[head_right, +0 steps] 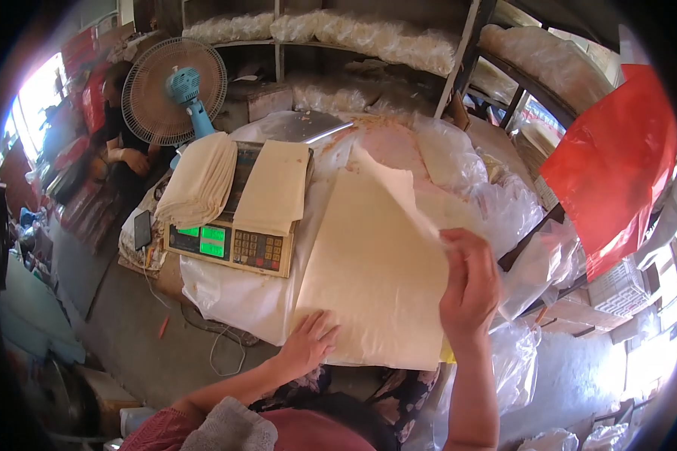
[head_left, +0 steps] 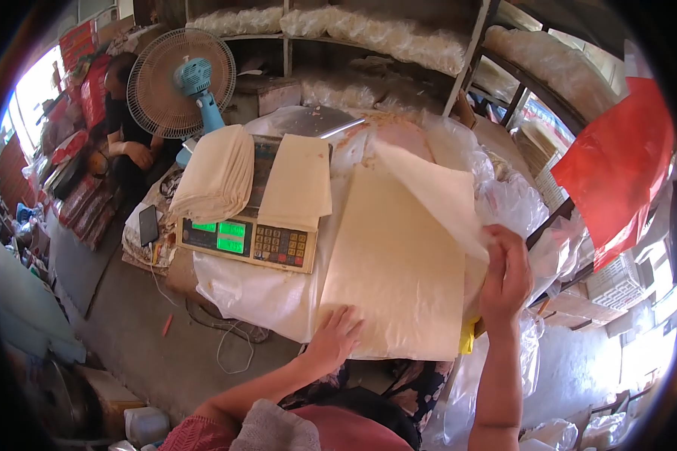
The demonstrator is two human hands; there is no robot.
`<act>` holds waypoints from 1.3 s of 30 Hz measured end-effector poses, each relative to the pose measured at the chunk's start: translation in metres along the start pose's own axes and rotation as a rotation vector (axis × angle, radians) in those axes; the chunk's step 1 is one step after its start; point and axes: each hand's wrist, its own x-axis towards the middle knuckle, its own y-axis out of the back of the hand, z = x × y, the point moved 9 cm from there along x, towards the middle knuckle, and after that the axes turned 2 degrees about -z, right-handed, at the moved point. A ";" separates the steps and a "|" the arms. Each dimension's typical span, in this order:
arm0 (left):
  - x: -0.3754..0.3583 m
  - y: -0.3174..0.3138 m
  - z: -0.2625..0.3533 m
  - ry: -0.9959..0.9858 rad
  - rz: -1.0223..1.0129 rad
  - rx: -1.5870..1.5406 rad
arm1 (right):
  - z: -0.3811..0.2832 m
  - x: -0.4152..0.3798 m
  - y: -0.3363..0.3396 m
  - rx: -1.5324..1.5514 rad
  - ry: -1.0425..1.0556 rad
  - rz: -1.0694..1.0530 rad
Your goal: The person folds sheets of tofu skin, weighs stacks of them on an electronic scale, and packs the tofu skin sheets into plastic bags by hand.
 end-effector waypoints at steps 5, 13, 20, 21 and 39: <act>0.000 0.003 -0.002 -0.019 0.028 -0.039 | -0.018 -0.079 -0.053 0.016 0.196 -0.452; 0.000 -0.002 -0.003 -0.023 -0.032 -0.008 | 0.125 -0.092 -0.074 -0.110 -0.319 -0.472; -0.001 0.002 0.003 -0.044 -0.037 0.033 | -0.036 0.066 0.117 -0.162 0.065 0.396; 0.000 0.002 0.004 -0.038 -0.038 0.047 | -0.046 0.057 0.108 -0.250 0.086 0.315; 0.097 -0.051 0.037 -0.016 -0.227 0.044 | 0.060 -0.053 -0.006 -0.051 -0.242 -0.329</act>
